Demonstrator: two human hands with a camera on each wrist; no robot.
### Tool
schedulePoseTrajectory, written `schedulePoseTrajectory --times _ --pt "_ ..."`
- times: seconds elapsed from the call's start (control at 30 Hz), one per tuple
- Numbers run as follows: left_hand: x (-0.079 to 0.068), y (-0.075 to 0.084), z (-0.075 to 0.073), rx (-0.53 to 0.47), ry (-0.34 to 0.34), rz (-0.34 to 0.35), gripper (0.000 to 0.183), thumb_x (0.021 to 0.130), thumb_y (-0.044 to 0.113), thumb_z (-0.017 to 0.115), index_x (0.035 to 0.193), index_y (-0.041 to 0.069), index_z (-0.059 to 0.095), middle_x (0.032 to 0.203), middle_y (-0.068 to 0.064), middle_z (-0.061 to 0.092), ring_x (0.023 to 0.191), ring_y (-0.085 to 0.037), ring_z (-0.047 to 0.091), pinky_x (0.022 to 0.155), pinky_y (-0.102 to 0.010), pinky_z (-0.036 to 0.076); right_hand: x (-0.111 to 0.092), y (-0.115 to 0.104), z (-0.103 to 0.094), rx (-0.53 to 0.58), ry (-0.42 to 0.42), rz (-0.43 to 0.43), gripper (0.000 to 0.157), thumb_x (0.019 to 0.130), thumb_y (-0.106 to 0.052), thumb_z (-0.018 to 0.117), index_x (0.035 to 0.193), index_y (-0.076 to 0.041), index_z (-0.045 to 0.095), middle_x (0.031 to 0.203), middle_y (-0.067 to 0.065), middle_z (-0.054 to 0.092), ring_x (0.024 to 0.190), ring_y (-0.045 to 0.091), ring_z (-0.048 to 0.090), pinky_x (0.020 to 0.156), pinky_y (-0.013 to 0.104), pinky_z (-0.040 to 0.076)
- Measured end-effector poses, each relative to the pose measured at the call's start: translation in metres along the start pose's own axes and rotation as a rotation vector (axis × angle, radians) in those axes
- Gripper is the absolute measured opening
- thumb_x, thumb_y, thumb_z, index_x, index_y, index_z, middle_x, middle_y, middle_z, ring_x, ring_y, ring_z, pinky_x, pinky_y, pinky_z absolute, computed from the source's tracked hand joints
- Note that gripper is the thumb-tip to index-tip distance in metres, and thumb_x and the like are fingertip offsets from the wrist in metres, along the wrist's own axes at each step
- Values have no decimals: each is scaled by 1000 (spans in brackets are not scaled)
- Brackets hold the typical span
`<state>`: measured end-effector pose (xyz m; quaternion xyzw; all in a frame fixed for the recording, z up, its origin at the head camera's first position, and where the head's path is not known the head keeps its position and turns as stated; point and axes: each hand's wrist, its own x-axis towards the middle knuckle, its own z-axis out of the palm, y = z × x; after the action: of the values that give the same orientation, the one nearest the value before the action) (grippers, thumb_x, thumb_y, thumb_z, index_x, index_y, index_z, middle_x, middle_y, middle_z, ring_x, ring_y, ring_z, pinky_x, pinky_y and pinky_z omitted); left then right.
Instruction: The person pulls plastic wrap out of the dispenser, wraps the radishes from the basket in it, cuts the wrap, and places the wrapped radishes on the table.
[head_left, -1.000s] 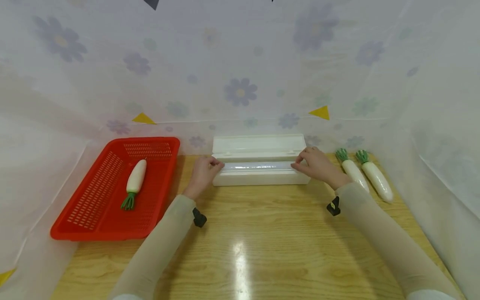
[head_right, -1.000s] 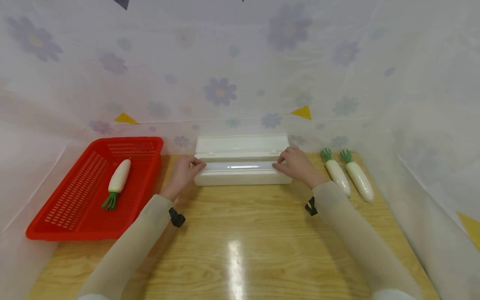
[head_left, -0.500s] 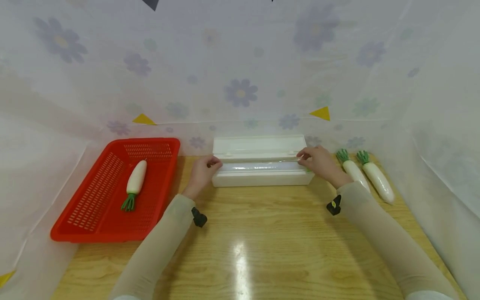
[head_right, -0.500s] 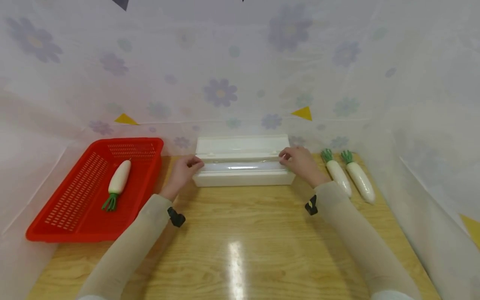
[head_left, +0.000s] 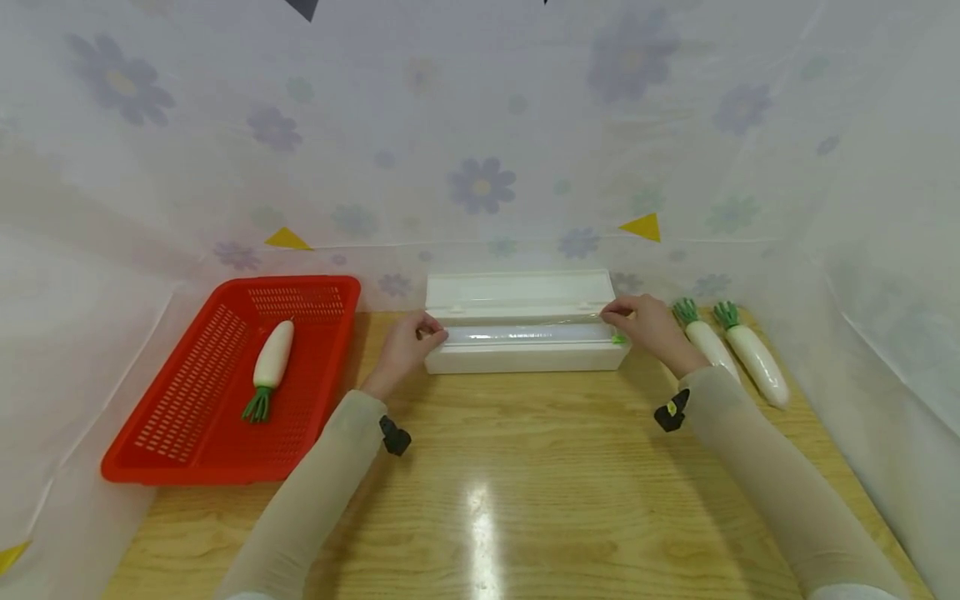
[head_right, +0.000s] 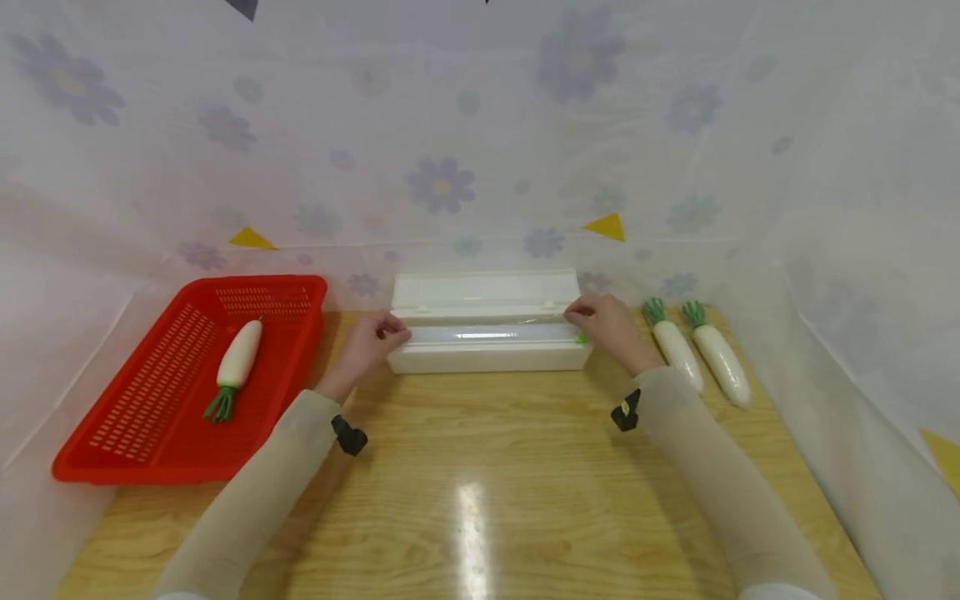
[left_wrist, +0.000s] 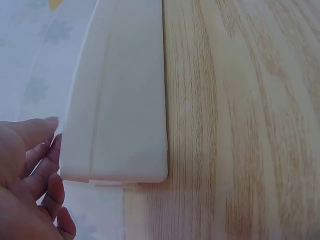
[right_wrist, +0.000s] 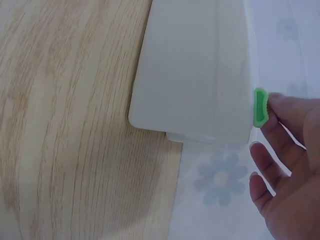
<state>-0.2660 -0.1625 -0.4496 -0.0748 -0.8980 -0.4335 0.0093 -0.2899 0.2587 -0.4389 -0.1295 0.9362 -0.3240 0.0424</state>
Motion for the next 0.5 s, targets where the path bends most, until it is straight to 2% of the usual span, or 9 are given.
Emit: schedulePoseTrajectory --times 0.13,0.27,0.37,0.5 --pt "1 -3 0 -43 -3 -8 14 102 15 70 107 2 69 101 -13 67 91 -28 56 79 -33 48 -1 1 -1 11 -15 14 32 105 -35 64 120 -8 73 120 17 71 107 37 63 86 53 50" --pt "2 -6 1 -120 28 -33 15 102 15 69 109 2 72 103 -14 70 93 -28 59 83 -33 50 -2 -1 -3 39 0 18 32 105 -34 65 118 -6 74 121 19 70 113 40 61 90 55 49" --pt "3 -6 1 -171 45 -63 16 102 16 69 108 2 73 105 -15 72 96 -29 61 88 -36 53 -3 -4 -4 67 18 46 35 104 -36 66 118 -6 76 129 21 67 121 43 58 95 59 48" --pt "4 -3 -1 -217 60 -107 16 102 18 69 108 3 72 109 -15 72 102 -30 64 95 -42 53 -3 -5 -5 100 51 100 42 103 -42 66 121 -5 75 137 23 63 123 44 57 94 59 49"
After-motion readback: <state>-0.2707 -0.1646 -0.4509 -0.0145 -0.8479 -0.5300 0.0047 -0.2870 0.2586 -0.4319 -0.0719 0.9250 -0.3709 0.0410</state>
